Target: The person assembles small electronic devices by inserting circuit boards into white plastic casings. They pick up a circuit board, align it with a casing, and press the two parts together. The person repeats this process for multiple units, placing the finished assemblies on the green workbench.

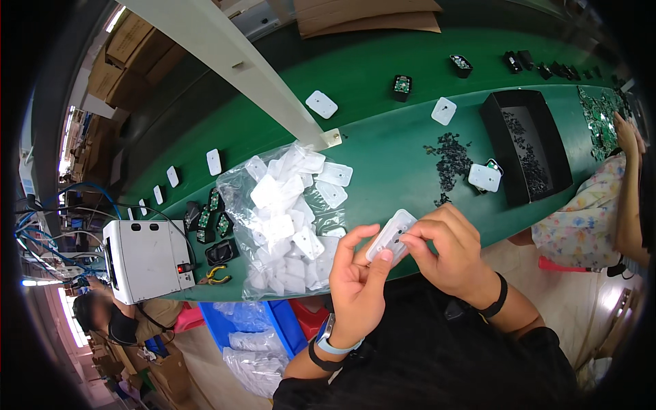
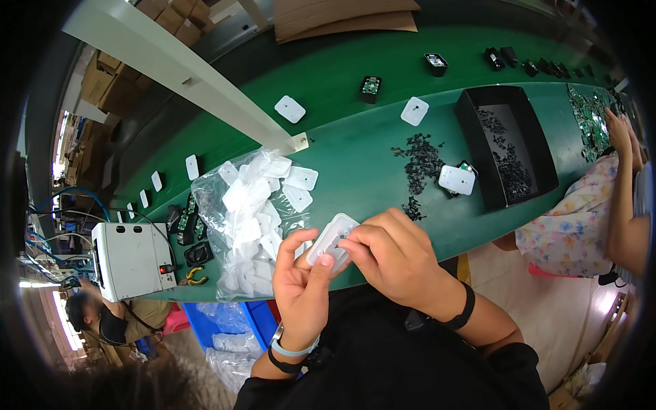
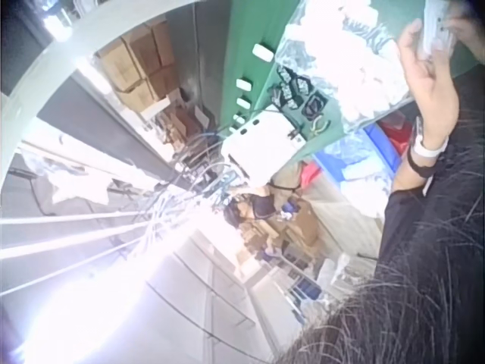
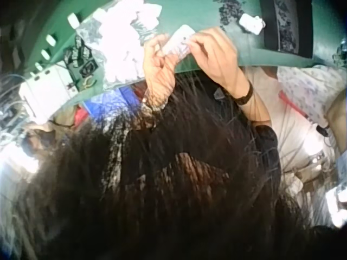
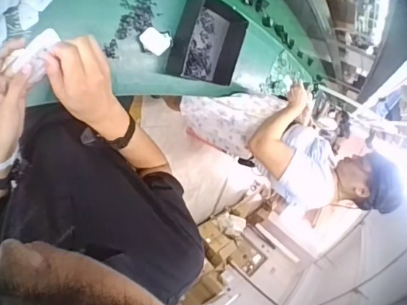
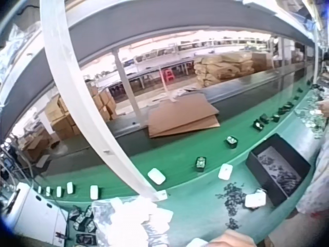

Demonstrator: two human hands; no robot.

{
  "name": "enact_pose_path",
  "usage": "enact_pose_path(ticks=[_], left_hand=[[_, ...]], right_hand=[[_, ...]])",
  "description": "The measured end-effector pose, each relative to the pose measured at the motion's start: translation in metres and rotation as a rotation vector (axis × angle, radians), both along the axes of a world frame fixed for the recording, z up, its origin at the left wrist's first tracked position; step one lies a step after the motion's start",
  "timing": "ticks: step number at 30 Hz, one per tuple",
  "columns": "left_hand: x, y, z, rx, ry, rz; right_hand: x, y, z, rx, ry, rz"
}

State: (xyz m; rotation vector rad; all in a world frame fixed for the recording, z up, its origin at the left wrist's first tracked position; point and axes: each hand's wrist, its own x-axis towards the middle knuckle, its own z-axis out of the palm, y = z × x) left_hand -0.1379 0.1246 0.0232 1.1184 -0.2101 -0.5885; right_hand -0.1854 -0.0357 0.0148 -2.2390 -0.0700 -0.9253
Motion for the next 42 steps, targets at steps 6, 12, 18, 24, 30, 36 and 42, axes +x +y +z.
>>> enact_pose_path(ticks=[6,12,18,24,30,36,42], left_hand=[[-0.003,-0.002,0.001,0.092,-0.054,-0.008],[-0.003,-0.004,0.000,0.163,-0.101,0.008],[-0.002,-0.004,-0.002,0.221,-0.085,0.060],[0.001,-0.007,-0.003,0.141,-0.021,0.106],[0.004,-0.004,-0.016,0.230,-0.111,0.073],[0.020,0.007,-0.028,0.183,0.144,-0.056],[0.031,0.027,-0.053,0.138,0.243,-0.013]], right_hand=[[-0.001,0.002,0.005,-0.016,-0.009,-0.030],[-0.003,0.001,0.009,0.128,0.102,0.004],[-0.004,0.003,0.009,0.858,0.344,0.108],[-0.009,0.002,0.013,1.083,0.390,0.215],[-0.004,-0.001,0.003,0.967,0.455,0.215],[0.018,-0.019,-0.015,0.888,0.635,0.454],[0.140,-0.110,-0.058,0.235,0.484,-0.317]])
